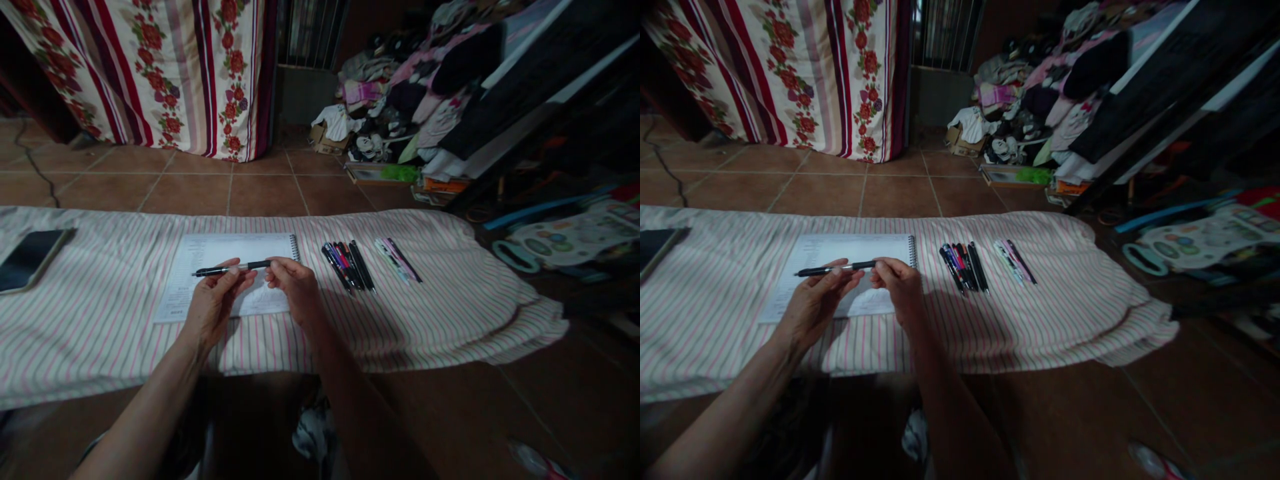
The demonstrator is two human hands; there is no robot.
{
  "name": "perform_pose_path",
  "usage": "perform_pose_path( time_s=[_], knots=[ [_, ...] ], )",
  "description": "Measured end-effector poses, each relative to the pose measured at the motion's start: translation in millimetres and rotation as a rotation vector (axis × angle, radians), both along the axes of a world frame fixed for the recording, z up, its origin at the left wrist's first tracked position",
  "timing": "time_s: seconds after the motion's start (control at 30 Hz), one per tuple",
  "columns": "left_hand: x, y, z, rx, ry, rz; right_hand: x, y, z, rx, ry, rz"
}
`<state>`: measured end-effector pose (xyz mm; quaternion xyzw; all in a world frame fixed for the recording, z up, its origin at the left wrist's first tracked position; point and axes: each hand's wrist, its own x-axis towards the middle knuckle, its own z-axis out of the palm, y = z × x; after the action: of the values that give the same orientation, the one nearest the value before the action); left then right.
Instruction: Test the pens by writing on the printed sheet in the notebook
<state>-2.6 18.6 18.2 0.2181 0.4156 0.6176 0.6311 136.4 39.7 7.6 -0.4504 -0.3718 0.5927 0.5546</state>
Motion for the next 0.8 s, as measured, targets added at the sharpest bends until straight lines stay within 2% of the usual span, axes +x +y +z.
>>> perform_pose_path(
  time_s=[0.13,0.2,0.3,0.4,0.5,0.63,0.8],
  knots=[
    [-10,1,-0.2,0.074,0.131,0.124,5,2,1.1,-0.020,0.022,-0.035],
    [-18,1,-1.4,0.106,0.307,0.152,8,2,0.7,-0.016,0.015,-0.043],
    [-29,-1,-3.2,0.134,0.845,0.097,11,2,-0.8,0.006,-0.056,-0.017],
    [-36,-5,-4.1,0.304,1.422,0.037,10,0,-2.6,0.054,-0.194,0.074],
    [-35,-10,-5.2,0.447,1.749,-0.113,4,-3,-3.8,0.080,-0.278,0.166],
    [-24,-14,-7.3,0.481,1.912,-0.291,-4,-5,-3.2,0.115,-0.328,0.227],
    [-14,-14,-6.8,0.482,1.951,-0.262,-7,-4,-3.1,0.123,-0.285,0.212]
  ],
)
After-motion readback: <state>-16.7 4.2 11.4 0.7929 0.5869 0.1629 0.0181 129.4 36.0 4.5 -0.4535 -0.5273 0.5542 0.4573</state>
